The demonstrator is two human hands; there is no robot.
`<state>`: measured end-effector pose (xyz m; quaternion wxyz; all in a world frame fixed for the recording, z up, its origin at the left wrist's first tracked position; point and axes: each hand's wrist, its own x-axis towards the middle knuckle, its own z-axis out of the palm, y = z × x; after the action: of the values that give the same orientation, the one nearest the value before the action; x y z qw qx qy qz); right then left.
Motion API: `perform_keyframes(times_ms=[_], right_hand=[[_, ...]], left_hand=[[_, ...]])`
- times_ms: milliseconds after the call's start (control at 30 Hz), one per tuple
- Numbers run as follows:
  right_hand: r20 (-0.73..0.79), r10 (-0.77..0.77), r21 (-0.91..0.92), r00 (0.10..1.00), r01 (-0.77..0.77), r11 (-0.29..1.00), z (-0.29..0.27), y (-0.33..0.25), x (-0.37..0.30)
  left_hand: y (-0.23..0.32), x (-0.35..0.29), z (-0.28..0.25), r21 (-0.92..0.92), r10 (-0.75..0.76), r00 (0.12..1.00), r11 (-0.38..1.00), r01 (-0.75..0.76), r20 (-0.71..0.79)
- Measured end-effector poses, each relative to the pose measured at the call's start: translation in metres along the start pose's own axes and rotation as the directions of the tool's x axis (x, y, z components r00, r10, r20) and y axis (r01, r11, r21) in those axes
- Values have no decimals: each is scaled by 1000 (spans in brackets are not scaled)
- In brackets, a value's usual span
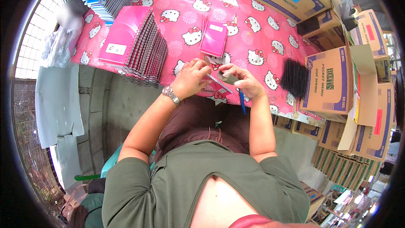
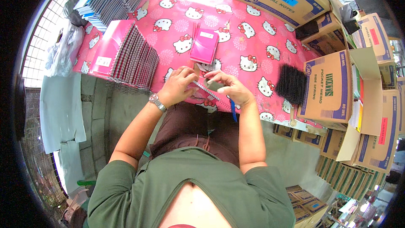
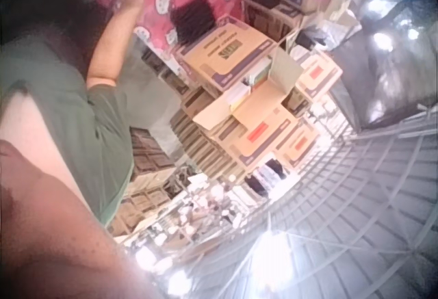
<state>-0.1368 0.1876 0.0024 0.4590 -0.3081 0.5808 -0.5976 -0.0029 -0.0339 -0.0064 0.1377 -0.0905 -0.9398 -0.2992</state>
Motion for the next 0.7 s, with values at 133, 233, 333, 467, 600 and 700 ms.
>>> perform_keyframes(times_ms=[133, 233, 333, 467, 600, 700], right_hand=[[88, 28, 66, 996, -34, 997, 2, 2, 18], [168, -192, 444, 967, 100, 891, 8, -5, 13], [-87, 116, -236, 989, -134, 963, 8, -10, 18], [165, -94, 229, 982, 55, 972, -2, 0, 17], [-398, -198, -560, 896, -66, 826, -18, 16, 17], [-613, -438, -762, 657, -345, 548, -44, 21, -10]], left_hand=[[-16, -3, 4, -267, -94, 987, 955, 125, 127], [-21, -2, 10, -366, -88, 989, 922, 127, 122], [-22, 1, 10, -391, -73, 992, 914, 107, 101], [-22, 0, 11, -426, -63, 994, 900, 96, 92], [-24, -2, 11, -399, -60, 998, 915, 64, 24], [-18, -8, 15, -498, -240, 970, 845, 194, -30]])
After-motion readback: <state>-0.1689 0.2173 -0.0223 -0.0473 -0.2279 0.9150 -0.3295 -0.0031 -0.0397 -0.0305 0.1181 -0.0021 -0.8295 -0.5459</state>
